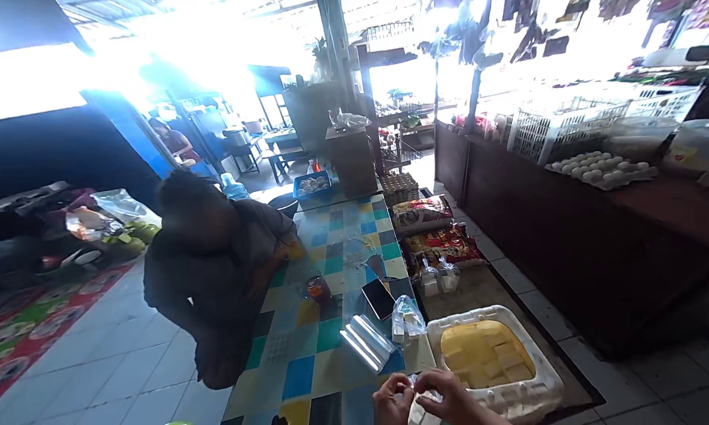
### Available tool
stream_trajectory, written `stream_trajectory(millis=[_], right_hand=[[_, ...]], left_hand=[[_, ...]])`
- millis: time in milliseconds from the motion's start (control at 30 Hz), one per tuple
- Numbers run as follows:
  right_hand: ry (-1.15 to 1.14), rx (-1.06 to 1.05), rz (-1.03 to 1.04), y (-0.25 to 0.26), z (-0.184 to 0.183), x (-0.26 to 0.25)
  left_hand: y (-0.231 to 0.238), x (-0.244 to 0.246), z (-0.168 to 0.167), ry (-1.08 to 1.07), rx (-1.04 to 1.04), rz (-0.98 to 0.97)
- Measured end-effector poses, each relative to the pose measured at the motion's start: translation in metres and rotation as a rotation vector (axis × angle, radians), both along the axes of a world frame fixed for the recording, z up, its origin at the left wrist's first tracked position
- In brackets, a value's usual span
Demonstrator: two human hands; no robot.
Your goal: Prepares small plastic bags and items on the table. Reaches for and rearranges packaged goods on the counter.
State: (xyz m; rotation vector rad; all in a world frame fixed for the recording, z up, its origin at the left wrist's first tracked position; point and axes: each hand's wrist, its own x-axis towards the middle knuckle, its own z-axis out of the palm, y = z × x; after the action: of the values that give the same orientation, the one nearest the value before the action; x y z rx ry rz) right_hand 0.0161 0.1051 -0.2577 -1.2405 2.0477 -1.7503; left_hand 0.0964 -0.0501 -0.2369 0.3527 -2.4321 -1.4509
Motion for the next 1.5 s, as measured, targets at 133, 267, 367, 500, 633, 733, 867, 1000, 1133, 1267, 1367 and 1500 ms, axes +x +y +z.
stream_trajectory(millis=[133, 267, 367, 500, 633, 733, 867, 1000, 1133, 1267, 1367, 1500], right_hand=[[0.037, 0.043, -0.026, 0.001, 0.002, -0.004], [0.098, 0.070, -0.011, -0.001, 0.005, -0.006], [0.072, 0.099, -0.063, -0.005, 0.004, -0.003], [0.100, 0.173, -0.178, -0.012, 0.009, 0.007], [0.103, 0.156, -0.309, -0.018, 0.002, 0.014], [0.114, 0.121, -0.310, -0.017, 0.001, 0.016], [0.174, 0.094, -0.259, -0.016, -0.002, 0.016], [0.281, 0.023, -0.296, -0.018, -0.010, 0.015], [0.290, 0.000, -0.222, -0.016, -0.007, 0.013], [0.112, 0.021, -0.188, -0.013, -0.003, 0.015], [-0.143, 0.050, -0.175, -0.013, 0.004, 0.016], [-0.155, 0.106, -0.141, -0.009, 0.011, 0.021]], left_hand=[[-0.005, -0.001, 0.004, -0.045, 0.084, -0.095], [-0.010, -0.003, 0.006, -0.058, 0.069, -0.111], [-0.006, -0.004, 0.009, -0.096, 0.073, -0.077], [0.005, -0.001, 0.014, -0.091, 0.057, 0.009], [0.011, 0.008, 0.013, -0.001, 0.035, 0.031], [0.008, 0.008, 0.012, -0.067, 0.117, 0.043], [-0.008, 0.002, 0.013, -0.248, 0.297, -0.095], [-0.013, 0.000, 0.008, -0.253, 0.385, -0.058], [-0.007, -0.003, 0.005, -0.220, 0.483, 0.090], [-0.005, -0.002, 0.011, -0.204, 0.342, 0.050], [-0.004, 0.001, 0.013, 0.047, 0.055, -0.060], [-0.003, 0.002, 0.015, 0.294, -0.282, -0.158]])
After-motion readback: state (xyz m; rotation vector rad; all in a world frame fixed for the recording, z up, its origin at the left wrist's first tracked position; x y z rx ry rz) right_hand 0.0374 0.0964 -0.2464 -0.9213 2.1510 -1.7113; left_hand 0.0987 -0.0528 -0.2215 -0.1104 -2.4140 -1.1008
